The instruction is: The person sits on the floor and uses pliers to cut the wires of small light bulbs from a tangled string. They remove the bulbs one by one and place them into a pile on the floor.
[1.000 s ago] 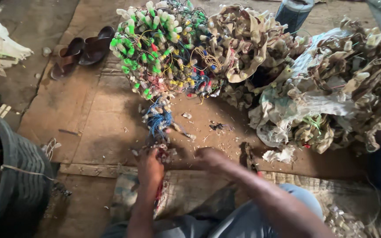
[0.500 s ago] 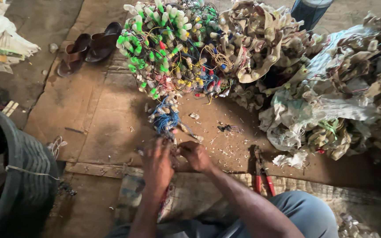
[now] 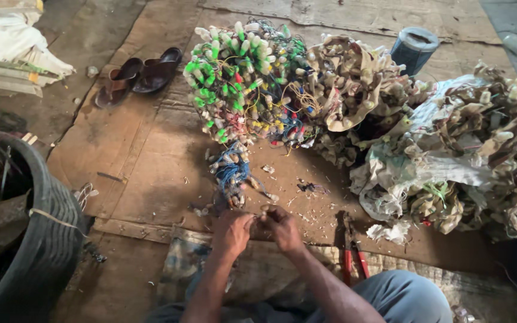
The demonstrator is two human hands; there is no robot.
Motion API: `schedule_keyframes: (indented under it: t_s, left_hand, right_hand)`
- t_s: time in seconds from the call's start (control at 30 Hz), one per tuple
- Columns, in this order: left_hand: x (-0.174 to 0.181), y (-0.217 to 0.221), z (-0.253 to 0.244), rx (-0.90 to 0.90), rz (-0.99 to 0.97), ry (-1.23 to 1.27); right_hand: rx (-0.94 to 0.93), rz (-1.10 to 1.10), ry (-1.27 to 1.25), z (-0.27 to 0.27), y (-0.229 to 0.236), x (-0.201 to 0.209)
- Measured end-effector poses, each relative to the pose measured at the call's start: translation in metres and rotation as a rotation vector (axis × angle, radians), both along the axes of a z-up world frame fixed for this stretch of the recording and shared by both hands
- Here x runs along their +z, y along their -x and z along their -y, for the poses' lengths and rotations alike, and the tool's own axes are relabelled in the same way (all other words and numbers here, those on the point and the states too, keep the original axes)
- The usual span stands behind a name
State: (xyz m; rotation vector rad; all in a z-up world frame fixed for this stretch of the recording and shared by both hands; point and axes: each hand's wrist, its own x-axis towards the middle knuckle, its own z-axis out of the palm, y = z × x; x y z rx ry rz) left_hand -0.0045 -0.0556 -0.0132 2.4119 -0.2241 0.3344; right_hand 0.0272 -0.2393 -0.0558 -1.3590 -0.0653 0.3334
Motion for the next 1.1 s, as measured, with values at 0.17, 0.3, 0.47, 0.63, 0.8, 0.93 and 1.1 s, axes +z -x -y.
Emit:
schedule_keyframes:
  t_s: [0.17, 0.3, 0.47, 0.63, 0.8, 0.93, 1.1]
  left_hand:
    - [-0.015, 0.0, 0.001, 0.052, -0.04, 0.085]
    - [-0.022, -0.004, -0.006, 0.06, -0.177, 0.095]
    - [-0.027, -0.004, -0.004, 0.013, 0.108, 0.063]
    - [-0.019, -0.006, -0.002, 0.178, -0.056, 0.096]
    - [-0.008, -0.008, -0.001, 0.275, -0.07, 0.085]
    - [-0.009, -0.007, -0.007, 0.264, -0.093, 0.108]
    - [-0.016, -0.011, -0.015, 0.28, -0.024, 0.106]
  right_hand:
    - [0.101, -0.2, 0.072, -0.001, -0.003, 0.016]
    - [0.118, -0.327, 0.021, -0.004, 0.0, 0.031]
    - [0.202, -0.001, 0.215, 0.009, -0.015, 0.021]
    - [-0.045, -0.026, 1.402, 0.121, -0.045, 0.032]
    - [0.2, -0.478, 1.589, 0.2, -0.021, 0.023]
    - [0.284, -0.529, 1.479, 0.192, -0.015, 0.008]
    - [0.162, -0.541, 1.318, 0.178, -0.019, 0.016]
